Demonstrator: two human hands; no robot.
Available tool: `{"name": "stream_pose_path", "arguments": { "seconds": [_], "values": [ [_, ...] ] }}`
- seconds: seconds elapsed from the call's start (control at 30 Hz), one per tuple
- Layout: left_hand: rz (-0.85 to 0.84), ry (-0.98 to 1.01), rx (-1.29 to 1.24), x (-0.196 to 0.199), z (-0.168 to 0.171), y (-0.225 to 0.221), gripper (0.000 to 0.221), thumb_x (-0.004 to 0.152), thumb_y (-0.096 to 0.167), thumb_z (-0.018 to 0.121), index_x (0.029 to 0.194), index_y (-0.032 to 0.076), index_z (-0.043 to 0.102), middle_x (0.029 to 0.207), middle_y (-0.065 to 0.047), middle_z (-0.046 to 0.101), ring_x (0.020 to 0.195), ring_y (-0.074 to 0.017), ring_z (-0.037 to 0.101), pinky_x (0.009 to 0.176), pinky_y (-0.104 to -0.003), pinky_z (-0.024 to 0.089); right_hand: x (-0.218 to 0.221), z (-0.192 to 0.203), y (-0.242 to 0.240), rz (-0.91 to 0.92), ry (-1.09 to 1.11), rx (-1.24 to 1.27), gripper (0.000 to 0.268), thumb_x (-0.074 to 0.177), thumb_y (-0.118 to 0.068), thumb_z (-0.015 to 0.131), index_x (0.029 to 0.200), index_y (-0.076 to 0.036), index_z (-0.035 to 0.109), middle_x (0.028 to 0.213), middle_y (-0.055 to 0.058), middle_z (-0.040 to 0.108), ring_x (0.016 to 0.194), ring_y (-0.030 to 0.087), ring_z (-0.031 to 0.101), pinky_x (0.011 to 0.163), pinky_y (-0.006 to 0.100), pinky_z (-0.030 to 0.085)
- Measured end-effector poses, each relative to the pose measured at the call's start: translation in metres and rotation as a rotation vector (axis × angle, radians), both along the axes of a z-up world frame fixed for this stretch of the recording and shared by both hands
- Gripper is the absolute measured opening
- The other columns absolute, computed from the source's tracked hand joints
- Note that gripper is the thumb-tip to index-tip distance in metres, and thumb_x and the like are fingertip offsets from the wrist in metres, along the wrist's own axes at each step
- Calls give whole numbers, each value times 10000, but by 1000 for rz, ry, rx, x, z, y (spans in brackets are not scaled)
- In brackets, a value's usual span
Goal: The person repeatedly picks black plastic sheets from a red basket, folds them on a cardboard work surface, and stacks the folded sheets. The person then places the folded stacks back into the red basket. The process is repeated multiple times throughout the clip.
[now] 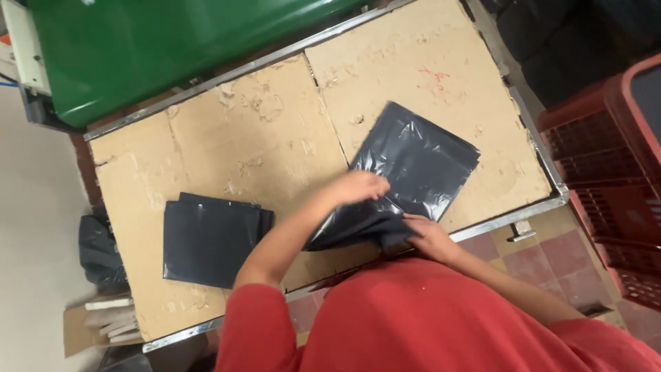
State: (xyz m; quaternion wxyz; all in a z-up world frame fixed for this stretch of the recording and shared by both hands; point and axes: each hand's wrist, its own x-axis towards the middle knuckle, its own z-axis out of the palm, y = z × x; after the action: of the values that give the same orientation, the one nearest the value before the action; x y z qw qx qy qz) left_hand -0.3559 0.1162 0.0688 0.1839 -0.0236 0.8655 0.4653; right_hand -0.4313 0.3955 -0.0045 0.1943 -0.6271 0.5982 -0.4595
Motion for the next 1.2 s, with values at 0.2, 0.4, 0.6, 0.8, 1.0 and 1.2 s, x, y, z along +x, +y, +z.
{"name": "stream_pose_path", "arguments": {
  "seconds": [0.2,0.4,0.6,0.8,1.0,1.2],
  "values": [
    [570,-300,283,-10,17,-43,555,1062,427,285,1461,115,515,1489,-177,498,1407,-264,439,1163,-522,305,-47,8,3,-792,-1096,555,393,996,-482,593,954,-94,639,553,63,494,325,169,442,248,341,301],
    [471,279,-471,-15,-19,-26,387,991,460,524,847,122,645,835,-105,717,843,-296,727,752,-426,573,-59,21,-6,-862,-1406,536,375,1033,-473,547,1216,-148,509,1051,50,575,815,204,713,568,309,584],
    [712,229,-825,-37,-24,-1,474,859,590,561,1022,149,620,934,-76,659,854,-297,717,685,-440,595,-76,-14,15,-818,-1333,698,340,1011,-436,604,1108,-119,525,910,28,555,655,188,671,453,273,560],
    [725,271,-721,-27,-23,37,255,931,343,559,1034,122,633,883,-64,639,867,-289,706,677,-451,594,-67,-1,17,-848,-1074,680,429,1034,-340,634,1302,-62,447,1226,261,502,815,480,652,579,594,560],
    [788,1160,-987,115,75,43,181,1009,282,370,869,180,425,871,6,417,628,-193,503,521,-285,423,-38,21,-40,-685,-889,332,447,942,-49,667,1338,-82,461,1244,63,492,1164,200,519,1080,413,402],
    [912,846,-1348,292,69,-49,339,1000,449,456,854,154,538,741,3,442,564,-189,477,517,-332,449,91,92,-184,-90,-970,352,624,921,-151,610,1509,-137,401,1485,48,468,1389,217,423,1200,469,294]
  ]
}}
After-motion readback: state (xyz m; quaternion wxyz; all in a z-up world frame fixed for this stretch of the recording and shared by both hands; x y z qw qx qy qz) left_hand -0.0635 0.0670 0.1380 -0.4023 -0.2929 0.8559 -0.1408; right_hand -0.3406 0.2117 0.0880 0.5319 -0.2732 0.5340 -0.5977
